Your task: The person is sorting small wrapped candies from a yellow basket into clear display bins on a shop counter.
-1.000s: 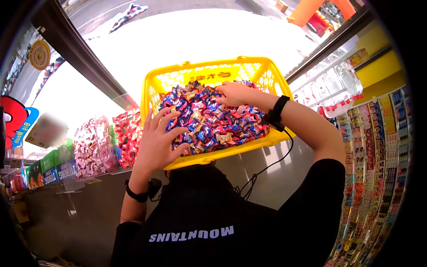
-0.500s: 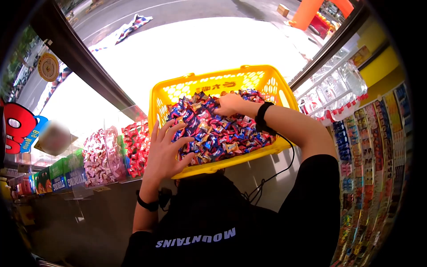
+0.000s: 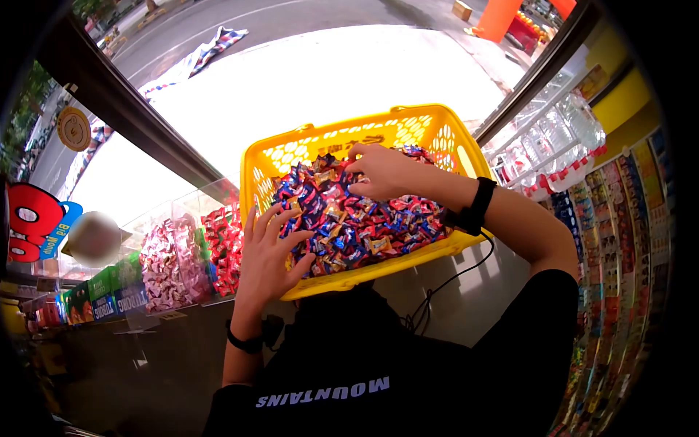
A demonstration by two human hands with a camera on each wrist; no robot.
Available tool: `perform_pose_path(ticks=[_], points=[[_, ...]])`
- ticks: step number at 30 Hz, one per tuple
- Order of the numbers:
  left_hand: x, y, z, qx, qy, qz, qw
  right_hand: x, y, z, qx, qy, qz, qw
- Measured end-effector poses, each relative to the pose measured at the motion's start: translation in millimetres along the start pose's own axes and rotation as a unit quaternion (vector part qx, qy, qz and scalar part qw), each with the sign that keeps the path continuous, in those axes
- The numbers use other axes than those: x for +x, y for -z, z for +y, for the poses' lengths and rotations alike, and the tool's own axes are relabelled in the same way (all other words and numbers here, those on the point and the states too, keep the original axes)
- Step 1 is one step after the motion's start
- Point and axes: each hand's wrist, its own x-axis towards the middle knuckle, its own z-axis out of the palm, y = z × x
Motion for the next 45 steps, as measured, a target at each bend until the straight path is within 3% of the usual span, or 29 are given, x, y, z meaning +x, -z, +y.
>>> perform_pose_path(ticks=[5,9,15,18,22,31,45], points=[[4.4,3.1,6.3,-0.027,0.029,0.018,0.999,-49.9,-7.3,-84.0,0.076,0.173,0.095,0.977],[1.2,1.5,-3.3,-0.025,-0.013,0.019,0.999,-66.2,-32.9,-119.7,0.137,0.177,0.124,0.967],[-1.3,4.0,-3.2,-0.037,-0.01,0.015,0.999,-56.2,-78.8,-114.3,0.213,0.172,0.255,0.927],[-0.1,3.0,-0.8,-0.029,-0.009,0.024,0.999,-56.3,-82.5,-110.0,0.284,0.149,0.251,0.913],[-0.4,2.9,5.7,-0.022,-0.005,0.029,0.999,-57.5,-76.1,-111.8,0.217,0.068,0.31,0.923],[-4.2,1.0,9.4,0.031,-0.052,0.046,0.997,-54.2,-90.4,-107.2,0.141,0.116,0.295,0.938],[-5.2,3.1,13.7,0.004,-0.017,0.046,0.999,-51.7,-84.6,-111.0,0.094,0.111,0.336,0.931]])
